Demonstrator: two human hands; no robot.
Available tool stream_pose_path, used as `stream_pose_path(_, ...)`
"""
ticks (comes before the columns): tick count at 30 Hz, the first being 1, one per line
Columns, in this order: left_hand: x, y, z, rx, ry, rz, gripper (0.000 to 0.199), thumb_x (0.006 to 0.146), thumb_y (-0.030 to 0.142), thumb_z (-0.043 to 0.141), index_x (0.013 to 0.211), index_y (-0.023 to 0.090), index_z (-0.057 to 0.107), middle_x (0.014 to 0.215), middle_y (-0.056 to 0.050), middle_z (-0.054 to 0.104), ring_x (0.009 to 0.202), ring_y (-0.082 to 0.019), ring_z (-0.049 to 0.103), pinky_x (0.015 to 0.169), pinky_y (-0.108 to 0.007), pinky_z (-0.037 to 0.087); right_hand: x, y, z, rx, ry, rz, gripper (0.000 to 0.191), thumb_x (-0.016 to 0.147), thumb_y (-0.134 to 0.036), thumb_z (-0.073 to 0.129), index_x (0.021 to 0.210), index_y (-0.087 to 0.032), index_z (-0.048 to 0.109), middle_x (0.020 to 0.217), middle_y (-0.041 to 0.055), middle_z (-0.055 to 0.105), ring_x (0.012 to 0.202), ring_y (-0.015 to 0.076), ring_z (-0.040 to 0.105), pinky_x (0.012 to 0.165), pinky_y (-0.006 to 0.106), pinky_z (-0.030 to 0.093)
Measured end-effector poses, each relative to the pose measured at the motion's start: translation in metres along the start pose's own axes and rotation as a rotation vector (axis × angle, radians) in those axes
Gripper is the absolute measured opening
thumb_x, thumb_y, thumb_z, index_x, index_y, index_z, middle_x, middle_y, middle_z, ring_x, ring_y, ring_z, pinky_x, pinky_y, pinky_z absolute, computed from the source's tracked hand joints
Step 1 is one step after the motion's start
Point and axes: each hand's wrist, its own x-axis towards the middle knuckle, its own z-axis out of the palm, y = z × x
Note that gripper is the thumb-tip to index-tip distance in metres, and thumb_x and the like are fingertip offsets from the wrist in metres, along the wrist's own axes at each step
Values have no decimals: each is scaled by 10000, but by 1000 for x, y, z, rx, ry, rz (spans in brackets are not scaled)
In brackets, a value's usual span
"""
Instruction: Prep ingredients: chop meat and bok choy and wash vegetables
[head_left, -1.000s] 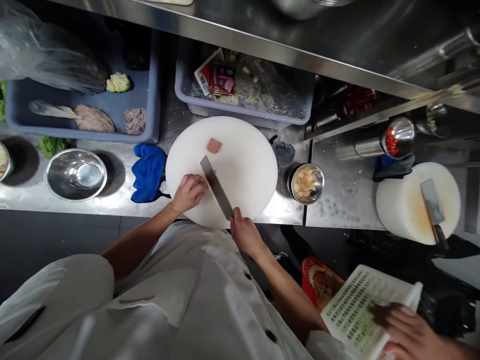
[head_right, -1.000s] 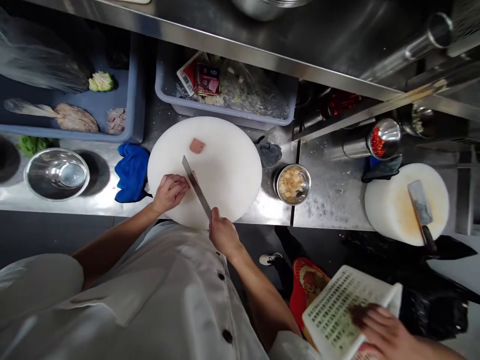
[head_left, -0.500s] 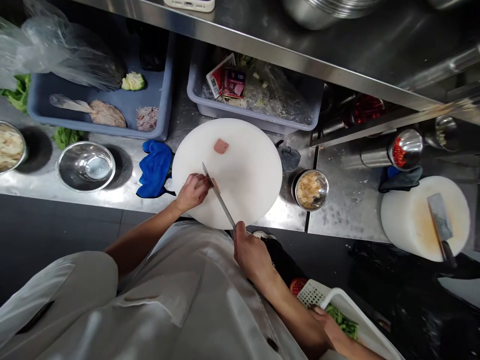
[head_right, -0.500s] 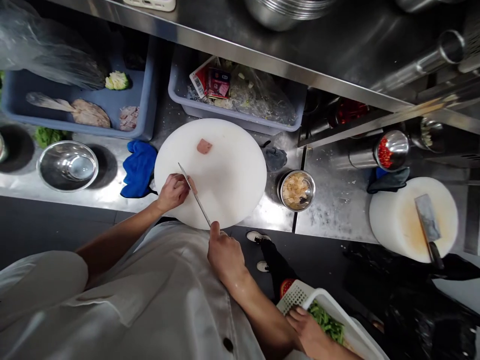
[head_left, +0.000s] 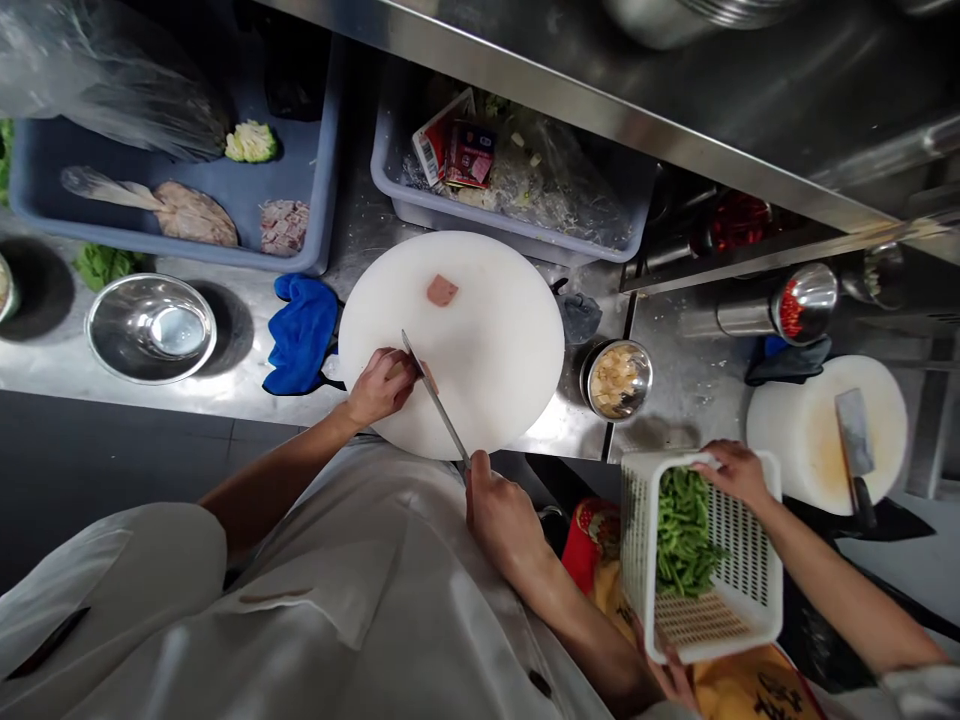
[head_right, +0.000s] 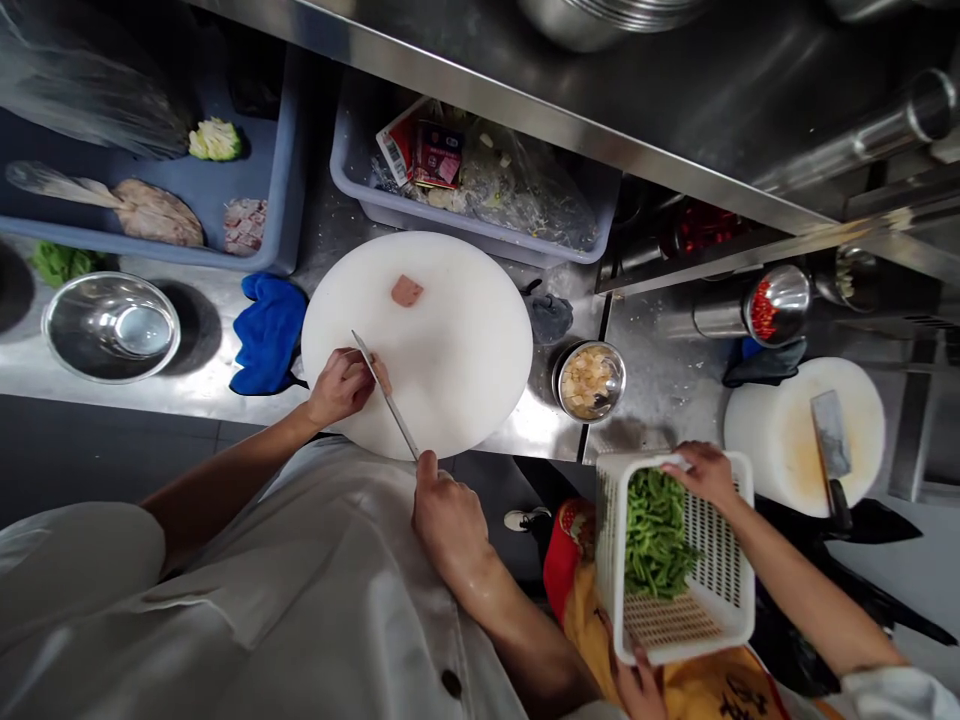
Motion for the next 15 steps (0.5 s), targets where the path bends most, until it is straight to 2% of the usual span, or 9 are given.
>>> stream_pose_path(9, 5, 1, -2, 6, 37, 70, 262, 890, 58, 639, 1100, 203, 698, 1097, -146, 679, 1023, -269, 631, 848, -460, 573, 14, 3, -1, 18, -22, -48, 257, 1102, -121, 344, 1346, -108, 424, 934, 153, 768, 930, 292, 799, 701, 303, 538)
stream_pose_path(15, 4, 1, -2, 31, 6, 43, 254, 881, 71, 624, 1068, 220, 710, 1109, -133, 681, 1011, -269, 632, 846, -473, 564, 30, -3, -12, 57, -28, -58, 291, 1074, -81, 324, 1349, -104, 418, 982, 170, 773, 976, 300, 797, 751, 330, 573)
